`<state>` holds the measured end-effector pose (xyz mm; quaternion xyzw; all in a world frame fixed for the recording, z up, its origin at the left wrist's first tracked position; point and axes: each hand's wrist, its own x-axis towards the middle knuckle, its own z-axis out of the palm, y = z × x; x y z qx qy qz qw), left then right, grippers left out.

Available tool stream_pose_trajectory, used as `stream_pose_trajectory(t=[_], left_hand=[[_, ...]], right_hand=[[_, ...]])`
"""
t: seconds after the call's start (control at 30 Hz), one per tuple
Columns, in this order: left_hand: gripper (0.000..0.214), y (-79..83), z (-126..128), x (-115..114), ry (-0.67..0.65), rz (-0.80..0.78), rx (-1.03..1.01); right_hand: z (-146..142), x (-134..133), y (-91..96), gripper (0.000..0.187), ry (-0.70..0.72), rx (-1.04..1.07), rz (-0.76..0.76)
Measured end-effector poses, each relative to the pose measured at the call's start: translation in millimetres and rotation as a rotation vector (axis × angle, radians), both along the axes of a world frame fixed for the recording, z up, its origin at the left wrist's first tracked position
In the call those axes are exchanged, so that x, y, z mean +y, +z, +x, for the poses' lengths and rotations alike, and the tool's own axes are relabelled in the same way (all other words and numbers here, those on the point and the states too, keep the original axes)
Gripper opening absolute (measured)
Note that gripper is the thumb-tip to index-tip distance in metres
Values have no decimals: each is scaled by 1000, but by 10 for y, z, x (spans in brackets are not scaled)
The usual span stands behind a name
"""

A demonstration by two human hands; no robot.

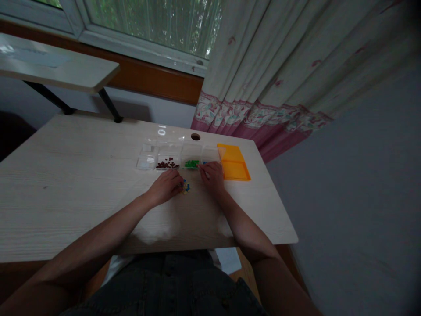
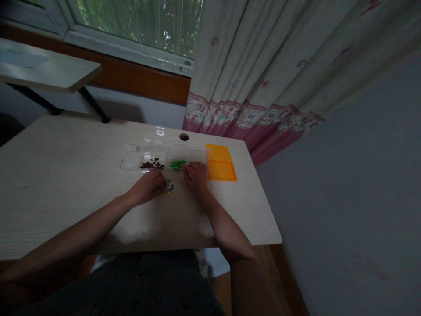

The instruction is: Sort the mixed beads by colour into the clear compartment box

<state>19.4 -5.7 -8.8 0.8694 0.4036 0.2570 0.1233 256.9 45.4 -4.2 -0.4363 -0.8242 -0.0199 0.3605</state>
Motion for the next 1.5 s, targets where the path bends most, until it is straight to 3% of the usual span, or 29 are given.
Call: stream_pose_trajectory(t=[0.33, 0.7, 1.07, 1.23, 1.5], left_hand=[[23, 29, 19, 7, 245, -237, -440], [23, 75, 6, -31, 232, -223, -513], [38, 32, 29, -36, 176, -388, -661], [37, 7, 33, -34, 136, -368, -634], [38, 26, 26, -61, 118, -371, -564]], right_hand=[[-127, -136, 54, 21, 110, -17, 5], [-206, -278, 117, 26, 246, -121, 5], [-209, -278, 89, 25, 246, -155, 28], [-206, -276, 85, 23, 259, -120, 86], [-211, -279, 88, 23, 241, -147, 30]])
